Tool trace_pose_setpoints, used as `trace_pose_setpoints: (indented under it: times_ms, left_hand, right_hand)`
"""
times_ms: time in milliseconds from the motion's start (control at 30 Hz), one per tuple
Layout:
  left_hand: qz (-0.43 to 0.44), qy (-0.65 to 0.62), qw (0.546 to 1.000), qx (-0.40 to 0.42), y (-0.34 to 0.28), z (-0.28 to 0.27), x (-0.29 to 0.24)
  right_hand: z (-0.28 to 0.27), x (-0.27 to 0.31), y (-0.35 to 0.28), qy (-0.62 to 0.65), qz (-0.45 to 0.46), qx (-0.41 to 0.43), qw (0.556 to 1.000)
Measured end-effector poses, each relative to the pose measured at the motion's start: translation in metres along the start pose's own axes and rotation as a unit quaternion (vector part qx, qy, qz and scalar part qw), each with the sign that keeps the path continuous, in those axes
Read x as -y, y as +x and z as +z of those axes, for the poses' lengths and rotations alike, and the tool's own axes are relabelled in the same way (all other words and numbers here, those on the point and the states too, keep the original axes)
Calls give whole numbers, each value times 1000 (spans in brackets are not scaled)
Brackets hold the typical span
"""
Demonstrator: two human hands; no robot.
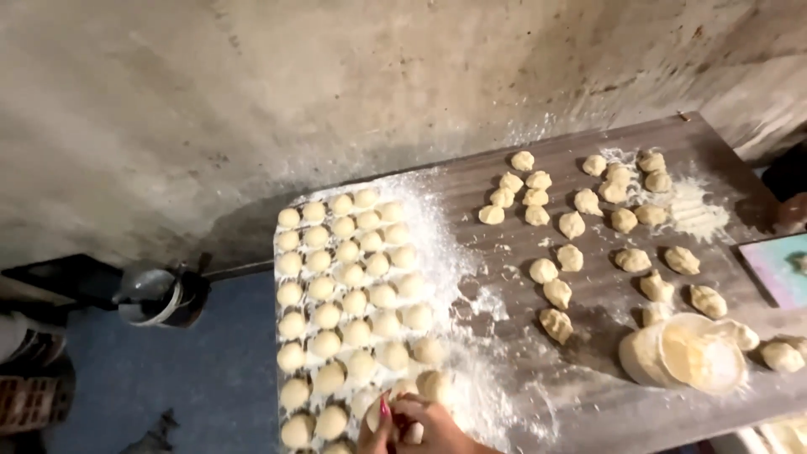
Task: Rolling portions of dough into small, uniform balls on a floured table.
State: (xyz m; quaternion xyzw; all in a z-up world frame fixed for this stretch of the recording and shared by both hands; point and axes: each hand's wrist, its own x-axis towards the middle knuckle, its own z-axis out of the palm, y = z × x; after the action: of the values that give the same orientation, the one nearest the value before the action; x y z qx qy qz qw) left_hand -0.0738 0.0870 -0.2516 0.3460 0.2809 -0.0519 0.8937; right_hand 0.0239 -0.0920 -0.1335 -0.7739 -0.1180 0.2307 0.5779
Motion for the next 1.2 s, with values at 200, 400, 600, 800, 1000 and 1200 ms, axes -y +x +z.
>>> trace_pose_setpoints:
  times_ms: [200, 400, 600, 800, 1000, 1200]
  left_hand:
    - [-35, 126, 989, -71, -41, 96, -62]
    - [135, 492, 847, 148, -79, 136, -105]
    - [-118, -34, 992, 20, -96, 161, -142]
    - [89, 313, 944, 52, -57, 115, -88]
    - [-132, -39, 972, 192, -124, 195, -144]
    - [68, 228, 968, 86, -64, 122, -81]
  right_hand:
    - [-26, 120, -43, 27, -122, -61, 990]
    - [-9, 76, -38, -65, -27, -67, 995]
    - [-4, 155, -63, -161, -419, -151, 880]
    - [-18, 93, -41, -65, 7, -2, 998]
    - [-6, 121, -62, -353, -440, -344, 751]
    - [-22, 145, -87, -106, -256, -73, 958]
